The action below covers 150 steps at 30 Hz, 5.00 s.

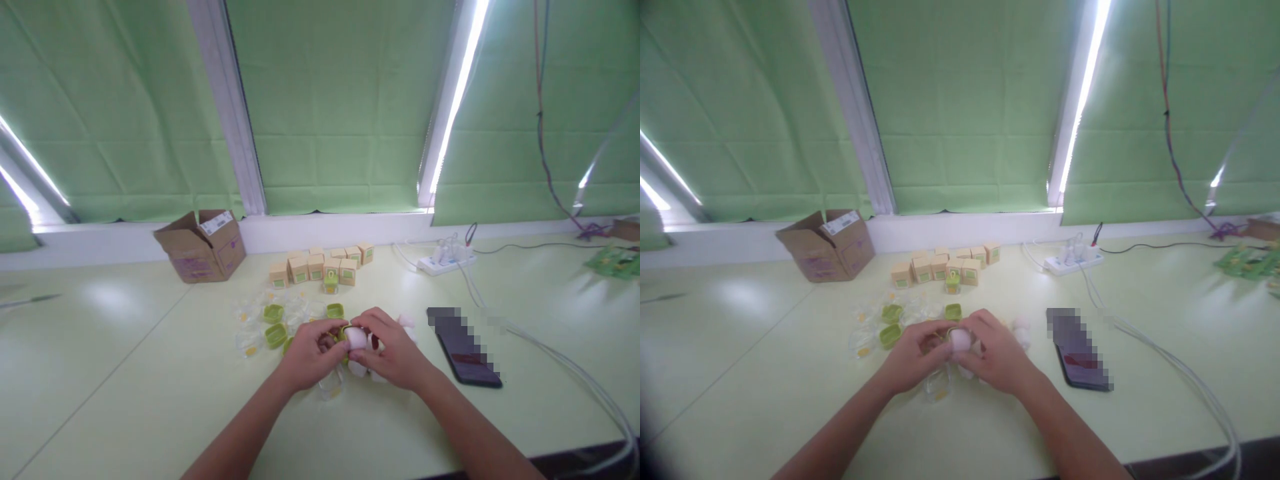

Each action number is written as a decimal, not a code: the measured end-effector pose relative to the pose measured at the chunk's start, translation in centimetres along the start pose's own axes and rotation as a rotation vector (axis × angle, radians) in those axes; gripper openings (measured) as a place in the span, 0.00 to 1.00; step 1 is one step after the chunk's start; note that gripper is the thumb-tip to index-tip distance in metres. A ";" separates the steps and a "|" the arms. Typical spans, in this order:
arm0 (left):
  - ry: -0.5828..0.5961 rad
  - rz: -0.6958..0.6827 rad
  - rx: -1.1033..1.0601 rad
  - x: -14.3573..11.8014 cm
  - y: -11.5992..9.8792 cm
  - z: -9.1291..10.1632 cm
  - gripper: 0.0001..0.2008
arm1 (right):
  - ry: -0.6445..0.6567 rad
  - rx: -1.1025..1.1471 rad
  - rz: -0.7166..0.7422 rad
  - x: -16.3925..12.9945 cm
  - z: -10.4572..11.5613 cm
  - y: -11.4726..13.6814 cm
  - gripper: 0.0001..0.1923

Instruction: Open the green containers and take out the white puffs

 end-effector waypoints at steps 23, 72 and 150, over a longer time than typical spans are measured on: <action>0.092 -0.073 0.130 -0.1 -0.6 -0.5 0.09 | 0.068 -0.119 0.129 -0.3 -0.9 0.6 0.20; -0.032 -0.123 0.309 -0.2 0.1 0.7 0.20 | -0.468 -0.431 -0.322 -0.6 8.6 -10.4 0.18; 0.044 -0.366 0.415 -0.8 -0.5 -1.3 0.22 | 0.018 -0.226 0.066 0.2 -1.5 -1.4 0.06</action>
Point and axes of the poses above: each hand's wrist, its own x-axis towards the middle knuckle, its own z-axis out of the back of the hand, y = z × x, the point moved 7 cm from there along x, towards the middle knuckle, and after that the axes turned 9 degrees about -z, right-handed, at the moved point
